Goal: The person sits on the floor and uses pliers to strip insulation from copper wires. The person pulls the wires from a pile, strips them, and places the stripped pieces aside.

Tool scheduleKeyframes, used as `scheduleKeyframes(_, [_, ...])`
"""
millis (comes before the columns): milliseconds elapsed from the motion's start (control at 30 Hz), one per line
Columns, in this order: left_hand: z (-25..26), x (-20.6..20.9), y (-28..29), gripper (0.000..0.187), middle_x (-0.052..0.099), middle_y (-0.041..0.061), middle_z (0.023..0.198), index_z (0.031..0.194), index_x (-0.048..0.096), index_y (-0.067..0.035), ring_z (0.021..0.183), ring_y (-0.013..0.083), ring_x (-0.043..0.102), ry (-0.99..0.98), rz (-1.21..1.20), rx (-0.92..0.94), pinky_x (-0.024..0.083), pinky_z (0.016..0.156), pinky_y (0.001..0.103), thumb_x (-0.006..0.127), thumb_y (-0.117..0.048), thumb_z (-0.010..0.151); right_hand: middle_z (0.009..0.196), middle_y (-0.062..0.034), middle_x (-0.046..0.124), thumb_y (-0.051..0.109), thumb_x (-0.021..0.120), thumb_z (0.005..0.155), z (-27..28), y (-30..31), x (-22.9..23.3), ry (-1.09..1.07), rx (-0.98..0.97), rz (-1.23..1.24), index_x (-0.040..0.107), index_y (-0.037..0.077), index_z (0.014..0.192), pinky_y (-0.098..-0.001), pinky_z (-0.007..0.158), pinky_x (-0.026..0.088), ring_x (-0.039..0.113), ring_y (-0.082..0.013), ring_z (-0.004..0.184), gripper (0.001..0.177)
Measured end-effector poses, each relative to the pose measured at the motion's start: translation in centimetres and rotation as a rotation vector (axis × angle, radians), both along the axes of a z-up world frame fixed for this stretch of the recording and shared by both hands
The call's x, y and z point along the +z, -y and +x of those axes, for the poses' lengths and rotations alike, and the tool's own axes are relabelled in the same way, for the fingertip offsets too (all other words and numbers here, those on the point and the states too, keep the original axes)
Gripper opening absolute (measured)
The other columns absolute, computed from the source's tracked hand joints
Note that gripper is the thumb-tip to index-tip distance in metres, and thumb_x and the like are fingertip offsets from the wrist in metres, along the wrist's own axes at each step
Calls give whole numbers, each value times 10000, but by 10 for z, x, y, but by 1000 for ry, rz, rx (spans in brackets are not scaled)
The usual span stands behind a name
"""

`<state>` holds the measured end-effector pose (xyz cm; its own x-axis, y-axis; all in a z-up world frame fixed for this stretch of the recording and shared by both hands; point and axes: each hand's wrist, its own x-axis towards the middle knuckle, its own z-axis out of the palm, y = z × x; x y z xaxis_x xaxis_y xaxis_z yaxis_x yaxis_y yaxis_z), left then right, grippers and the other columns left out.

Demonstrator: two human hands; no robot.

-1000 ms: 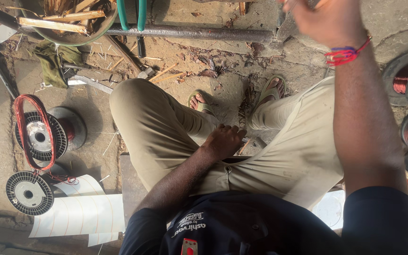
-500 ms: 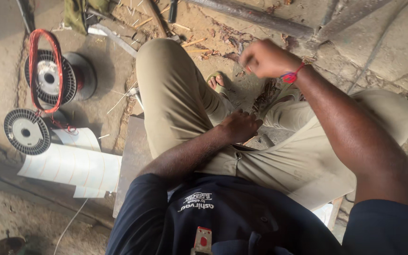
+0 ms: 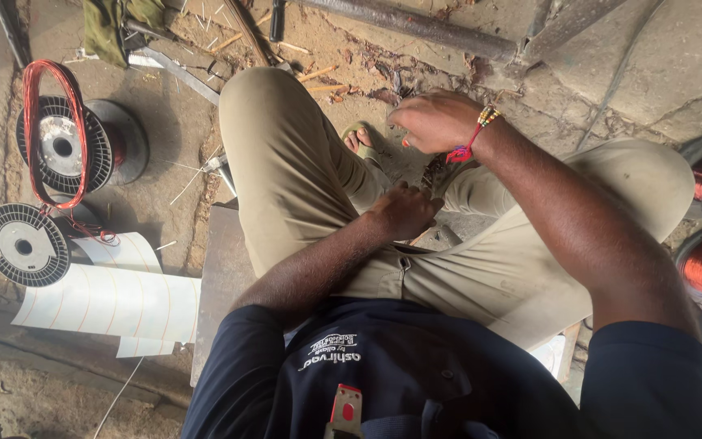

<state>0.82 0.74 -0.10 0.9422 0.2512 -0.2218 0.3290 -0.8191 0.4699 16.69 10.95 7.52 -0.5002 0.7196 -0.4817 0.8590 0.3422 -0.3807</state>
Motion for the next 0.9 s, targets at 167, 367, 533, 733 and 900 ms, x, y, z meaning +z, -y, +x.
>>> scheduleKeyframes(167, [-8,34,-31,299,732,157,1037,1209,705,-128,892,321,733,267,-106,266,564,838,513,680,-255,940,1176,-164,702,166,693,885,22,-2,24,-190,-57,174,660,70,1296,-486,938,534,684,-368,1070,423])
scheduleKeyframes(367, [-57,77,-194,303,754,147,1045,1306,636,6,885,218,728,943,149,974,617,819,416,631,-166,1057,1184,-165,711,176,720,868,50,0,41,-190,-76,303,680,44,1250,-468,956,537,684,-353,1110,406])
scheduleKeyframes(533, [-62,55,-315,439,696,131,743,954,665,52,642,169,716,761,123,1096,556,585,339,586,-354,1101,1196,-174,706,178,730,858,49,2,44,-163,-139,216,659,81,1311,-475,964,533,691,-343,1103,468])
scheduleKeyframes(733, [-37,14,-283,517,576,10,561,709,616,-68,424,94,493,945,-320,1119,343,386,310,501,-372,1112,1258,-149,697,332,708,939,39,11,44,-193,-333,151,506,122,1443,-467,936,546,692,-325,1111,581])
scheduleKeyframes(900, [-47,36,-175,498,483,-36,599,780,467,-130,436,66,422,998,-635,1150,341,371,259,500,-505,1105,1410,-125,614,365,625,973,30,3,19,-666,-567,-66,298,36,1537,-416,1041,556,665,-258,1215,730])
